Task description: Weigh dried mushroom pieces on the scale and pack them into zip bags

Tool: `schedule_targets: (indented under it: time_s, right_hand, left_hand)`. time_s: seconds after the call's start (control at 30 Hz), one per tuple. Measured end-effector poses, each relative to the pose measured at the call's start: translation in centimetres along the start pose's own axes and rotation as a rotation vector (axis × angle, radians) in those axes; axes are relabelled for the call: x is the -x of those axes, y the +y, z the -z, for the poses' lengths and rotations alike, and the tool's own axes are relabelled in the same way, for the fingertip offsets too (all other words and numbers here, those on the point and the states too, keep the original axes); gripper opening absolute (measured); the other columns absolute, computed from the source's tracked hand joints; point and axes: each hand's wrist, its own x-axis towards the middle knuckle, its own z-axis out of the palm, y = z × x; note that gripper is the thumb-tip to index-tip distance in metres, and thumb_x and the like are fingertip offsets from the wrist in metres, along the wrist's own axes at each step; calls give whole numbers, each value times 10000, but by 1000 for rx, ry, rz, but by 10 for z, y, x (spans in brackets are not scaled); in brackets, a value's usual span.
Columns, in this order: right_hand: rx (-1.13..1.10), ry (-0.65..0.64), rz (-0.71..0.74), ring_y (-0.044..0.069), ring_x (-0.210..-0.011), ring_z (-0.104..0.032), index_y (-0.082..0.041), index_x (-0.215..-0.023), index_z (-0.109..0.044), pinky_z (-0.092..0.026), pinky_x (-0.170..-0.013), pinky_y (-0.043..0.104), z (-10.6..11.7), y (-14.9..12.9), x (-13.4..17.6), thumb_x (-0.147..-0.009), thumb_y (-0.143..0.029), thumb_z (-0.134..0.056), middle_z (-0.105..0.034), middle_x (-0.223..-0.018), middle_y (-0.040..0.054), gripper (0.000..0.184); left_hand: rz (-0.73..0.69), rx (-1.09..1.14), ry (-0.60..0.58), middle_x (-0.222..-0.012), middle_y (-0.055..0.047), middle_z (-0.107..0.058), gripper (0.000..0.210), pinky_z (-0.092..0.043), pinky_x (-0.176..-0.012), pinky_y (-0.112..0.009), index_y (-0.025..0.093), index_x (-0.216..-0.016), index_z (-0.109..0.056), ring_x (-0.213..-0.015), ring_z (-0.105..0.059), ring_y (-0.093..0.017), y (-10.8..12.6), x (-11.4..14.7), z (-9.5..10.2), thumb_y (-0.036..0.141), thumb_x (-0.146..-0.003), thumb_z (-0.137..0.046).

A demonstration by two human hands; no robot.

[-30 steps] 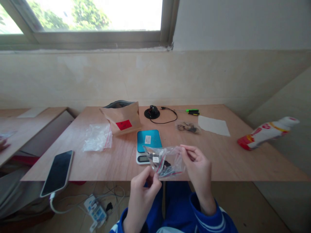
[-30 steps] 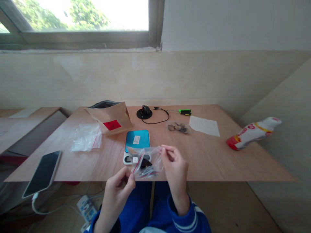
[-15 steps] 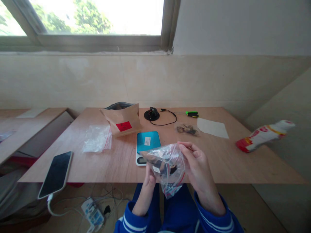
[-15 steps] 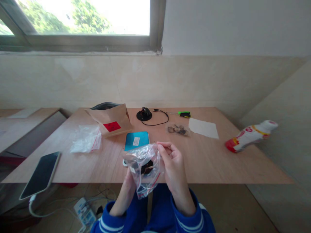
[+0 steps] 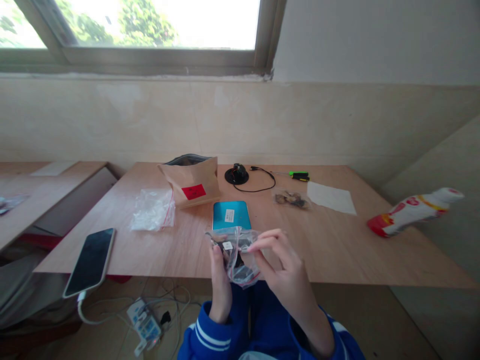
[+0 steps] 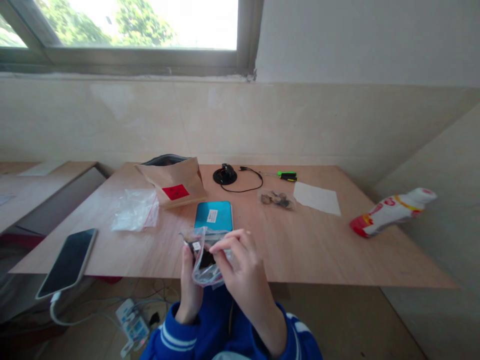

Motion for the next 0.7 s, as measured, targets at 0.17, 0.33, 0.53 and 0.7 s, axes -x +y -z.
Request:
schedule_targets:
  time_s: [0.17,0.33,0.53,0.7]
  right_hand:
    - [-330,-182,-311,202,-1038,-639,-208,-1062,-637,-517,-905,325,-20,12,9,-893,-271,-563,-661,-1090,82,195]
    - [-886,-156,-705,230,-1097,-636,-244,-1223,-593,-486,-975,382,-44,34,15,-822,-409,-660,-678,-1176,57,439]
    - [-1347,-69,-831,246,-989,-674,-213,-1043,-704,-517,-905,393,-57,46,7,-774,-398,-675,-739,-1035,50,328]
    - [-1400,-2,-880,193,-903,-686,-213,-1003,-717,-535,-820,307,-64,57,6,-786,-322,-659,-748,-1002,25,250]
  left_hand:
    - [28,-15,-36,-1154,-88,-685,610,-433,-1031,-391,172,-1138,-634,-1121,-618,-246,8,-6,2,674,-823,-487]
    - [-53,-203,-125,-1156,-109,-683,705,-448,-1013,-395,168,-1158,-630,-1113,-623,-256,18,-21,1,733,-836,-358]
    - [-93,-351,-197,-1289,-108,-617,668,-389,-1074,-451,205,-1341,-522,-1234,-543,-275,30,-26,5,663,-886,-356]
    - [-224,-624,-323,-1445,-67,-485,498,-213,-1179,-487,271,-1357,-505,-1382,-371,-271,32,-19,12,452,-894,-541]
